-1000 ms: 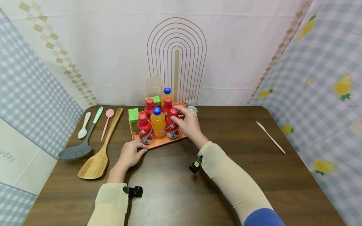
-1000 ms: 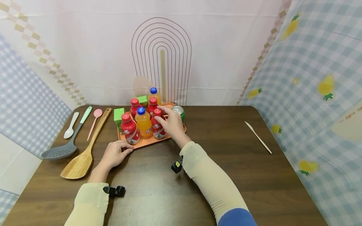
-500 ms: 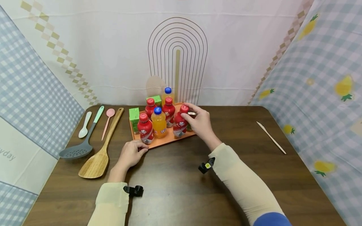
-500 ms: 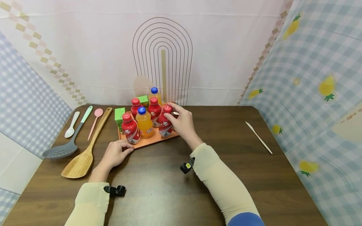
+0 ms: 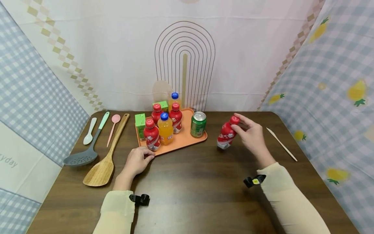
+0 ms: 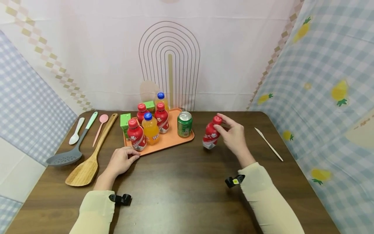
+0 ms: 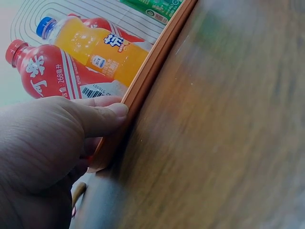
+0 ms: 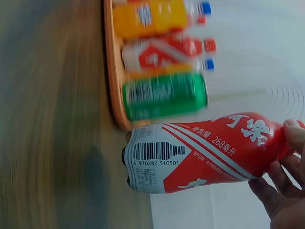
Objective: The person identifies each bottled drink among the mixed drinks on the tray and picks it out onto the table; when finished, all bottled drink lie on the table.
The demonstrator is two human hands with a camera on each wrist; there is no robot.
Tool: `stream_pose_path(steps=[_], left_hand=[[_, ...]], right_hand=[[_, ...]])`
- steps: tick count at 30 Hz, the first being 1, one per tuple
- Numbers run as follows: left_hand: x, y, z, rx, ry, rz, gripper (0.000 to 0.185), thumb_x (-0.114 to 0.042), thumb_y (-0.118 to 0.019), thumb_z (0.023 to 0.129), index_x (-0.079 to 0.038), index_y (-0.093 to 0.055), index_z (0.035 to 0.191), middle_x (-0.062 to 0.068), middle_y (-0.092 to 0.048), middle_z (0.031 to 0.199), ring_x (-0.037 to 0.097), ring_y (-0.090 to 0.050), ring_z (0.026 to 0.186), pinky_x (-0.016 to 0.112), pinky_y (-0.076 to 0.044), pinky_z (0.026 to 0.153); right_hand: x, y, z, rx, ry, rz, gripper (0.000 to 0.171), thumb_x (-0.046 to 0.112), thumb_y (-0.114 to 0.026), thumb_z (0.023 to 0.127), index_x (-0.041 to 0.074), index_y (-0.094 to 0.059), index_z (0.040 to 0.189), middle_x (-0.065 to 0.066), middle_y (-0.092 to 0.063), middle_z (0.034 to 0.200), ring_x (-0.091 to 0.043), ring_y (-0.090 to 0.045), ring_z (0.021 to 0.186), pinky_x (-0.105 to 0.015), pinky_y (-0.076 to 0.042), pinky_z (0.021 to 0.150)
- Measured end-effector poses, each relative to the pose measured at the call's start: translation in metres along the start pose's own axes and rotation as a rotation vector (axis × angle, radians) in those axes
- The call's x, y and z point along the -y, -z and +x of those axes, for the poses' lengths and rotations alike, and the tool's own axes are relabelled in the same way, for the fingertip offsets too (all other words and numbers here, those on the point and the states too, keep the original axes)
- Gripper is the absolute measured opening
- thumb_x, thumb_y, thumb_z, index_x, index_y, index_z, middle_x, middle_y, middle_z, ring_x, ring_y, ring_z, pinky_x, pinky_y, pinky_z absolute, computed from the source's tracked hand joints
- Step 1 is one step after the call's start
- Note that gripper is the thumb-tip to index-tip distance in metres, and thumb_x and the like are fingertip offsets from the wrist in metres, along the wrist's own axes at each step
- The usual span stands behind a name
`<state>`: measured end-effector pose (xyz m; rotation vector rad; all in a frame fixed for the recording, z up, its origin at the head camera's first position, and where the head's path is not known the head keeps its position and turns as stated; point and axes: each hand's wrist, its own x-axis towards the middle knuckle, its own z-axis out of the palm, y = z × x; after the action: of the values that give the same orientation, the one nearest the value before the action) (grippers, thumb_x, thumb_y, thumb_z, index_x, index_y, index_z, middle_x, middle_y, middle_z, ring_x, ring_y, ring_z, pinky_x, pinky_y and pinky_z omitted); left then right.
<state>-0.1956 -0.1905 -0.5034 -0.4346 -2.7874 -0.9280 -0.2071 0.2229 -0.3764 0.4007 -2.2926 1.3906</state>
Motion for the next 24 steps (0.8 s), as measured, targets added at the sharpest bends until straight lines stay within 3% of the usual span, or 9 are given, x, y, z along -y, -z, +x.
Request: stream_pose_path(steps=[6, 13, 20, 24], left_hand=[[0.0, -0.001, -0.002, -0.005, 0.008, -0.01, 0.004, -0.014, -0.075, 0.085, -0.013, -0.078, 0.084, 0.0, -0.071, 0.096, 0.023, -0.065, 0.093, 0.044, -0.048, 0.084], [0.002, -0.002, -0.001, -0.012, -0.003, -0.016, 0.005, -0.015, -0.075, 0.084, -0.011, -0.078, 0.085, 0.001, -0.071, 0.096, 0.023, -0.065, 0.093, 0.044, -0.048, 0.084], [0.002, -0.002, 0.0, -0.02, -0.002, -0.017, 0.006, -0.016, -0.076, 0.083, -0.011, -0.078, 0.084, 0.0, -0.071, 0.095, 0.023, -0.065, 0.092, 0.044, -0.049, 0.083], [0.0, -0.002, 0.001, -0.021, -0.001, -0.02, 0.005, -0.016, -0.076, 0.083, -0.011, -0.078, 0.084, 0.0, -0.071, 0.095, 0.022, -0.065, 0.092, 0.044, -0.049, 0.083]], right_hand=[[-0.026, 0.033, -0.004, -0.025, -0.045, -0.089, 0.041, 0.001, -0.068, 0.087, 0.0, -0.06, 0.128, -0.023, -0.065, 0.114, -0.003, -0.064, 0.094, -0.013, -0.049, 0.075], [-0.083, 0.051, 0.004, -0.078, -0.102, -0.096, 0.044, 0.015, -0.069, 0.089, 0.013, -0.06, 0.132, -0.017, -0.065, 0.12, -0.004, -0.063, 0.098, -0.011, -0.048, 0.077], [-0.065, 0.045, 0.007, -0.078, -0.128, -0.05, 0.043, 0.003, -0.066, 0.089, 0.0, -0.057, 0.132, -0.024, -0.062, 0.121, -0.005, -0.06, 0.101, -0.011, -0.046, 0.08], [-0.059, 0.042, 0.007, -0.079, -0.14, -0.076, 0.043, 0.002, -0.065, 0.091, -0.001, -0.056, 0.132, -0.023, -0.061, 0.122, -0.007, -0.06, 0.103, -0.012, -0.046, 0.081]])
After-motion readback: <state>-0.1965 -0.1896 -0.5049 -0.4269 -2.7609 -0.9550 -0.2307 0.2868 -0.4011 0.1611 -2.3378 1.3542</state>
